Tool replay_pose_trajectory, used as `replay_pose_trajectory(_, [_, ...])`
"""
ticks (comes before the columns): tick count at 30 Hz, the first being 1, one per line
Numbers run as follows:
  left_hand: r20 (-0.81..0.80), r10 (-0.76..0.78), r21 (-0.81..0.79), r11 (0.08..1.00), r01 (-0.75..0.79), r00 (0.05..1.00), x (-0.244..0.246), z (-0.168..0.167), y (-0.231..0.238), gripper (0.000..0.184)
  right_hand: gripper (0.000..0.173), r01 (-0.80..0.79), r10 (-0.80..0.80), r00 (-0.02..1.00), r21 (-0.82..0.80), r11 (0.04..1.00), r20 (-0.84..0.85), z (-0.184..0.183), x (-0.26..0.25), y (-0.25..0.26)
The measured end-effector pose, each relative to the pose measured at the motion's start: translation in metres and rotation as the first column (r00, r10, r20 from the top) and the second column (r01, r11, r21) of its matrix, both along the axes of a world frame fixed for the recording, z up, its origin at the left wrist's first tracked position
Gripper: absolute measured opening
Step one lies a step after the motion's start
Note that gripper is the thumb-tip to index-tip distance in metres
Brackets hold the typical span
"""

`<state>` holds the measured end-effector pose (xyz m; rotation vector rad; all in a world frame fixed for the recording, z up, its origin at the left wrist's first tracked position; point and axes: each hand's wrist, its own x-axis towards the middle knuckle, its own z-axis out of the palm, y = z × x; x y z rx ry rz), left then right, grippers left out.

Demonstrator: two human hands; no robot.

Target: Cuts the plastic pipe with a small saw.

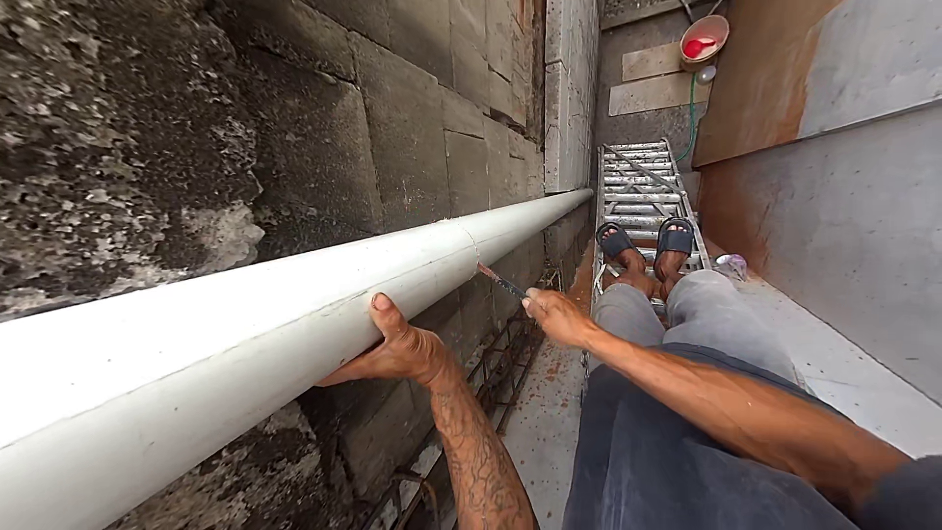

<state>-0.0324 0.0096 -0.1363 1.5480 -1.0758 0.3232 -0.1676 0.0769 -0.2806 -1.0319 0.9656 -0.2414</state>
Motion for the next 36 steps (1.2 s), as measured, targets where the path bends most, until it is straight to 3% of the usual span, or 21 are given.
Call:
replay_pose_trajectory(4, [0.001, 0.001, 0.005, 1.000, -0.001, 1.000, -0.001, -0.001, 0.001, 0.118, 0.035, 0.175, -0.177, 0.983, -0.048, 0.983, -0.038, 0.014, 0.015, 0.028])
replay_pose_trajectory(11, [0.004, 0.008, -0.001, 1.000, -0.008, 1.000, -0.001, -0.002, -0.002, 0.117, 0.036, 0.226, -0.253, 0.952, -0.166, 0.960, -0.172, 0.021, 0.008, 0.041])
replay_pose_trajectory(17, [0.011, 0.015, 0.000, 1.000, -0.015, 1.000, 0.000, -0.004, 0.001, 0.120, 0.039, 0.217, -0.291, 0.931, -0.308, 0.926, -0.222, -0.006, -0.080, 0.066])
replay_pose_trajectory(21, [0.022, -0.005, -0.011, 1.000, 0.005, 1.000, 0.006, -0.010, 0.003, 0.125, 0.038, 0.194, -0.248, 0.947, -0.250, 0.949, -0.206, -0.010, -0.102, 0.037])
replay_pose_trajectory(25, [-0.008, -0.004, 0.000, 1.000, 0.004, 1.000, 0.008, -0.010, 0.005, 0.125, 0.034, 0.191, -0.210, 0.975, -0.223, 0.956, -0.066, 0.005, -0.077, -0.004])
replay_pose_trajectory(29, [-0.086, -0.085, 0.012, 0.996, 0.087, 0.993, 0.011, -0.011, 0.005, 0.123, 0.033, 0.213, -0.239, 0.966, -0.219, 0.952, -0.102, -0.003, -0.037, -0.023])
replay_pose_trajectory(36, [-0.131, -0.133, -0.040, 0.991, 0.128, 0.983, 0.010, -0.011, -0.001, 0.123, 0.029, 0.289, -0.317, 0.938, -0.189, 0.939, -0.140, 0.006, 0.002, 0.000])
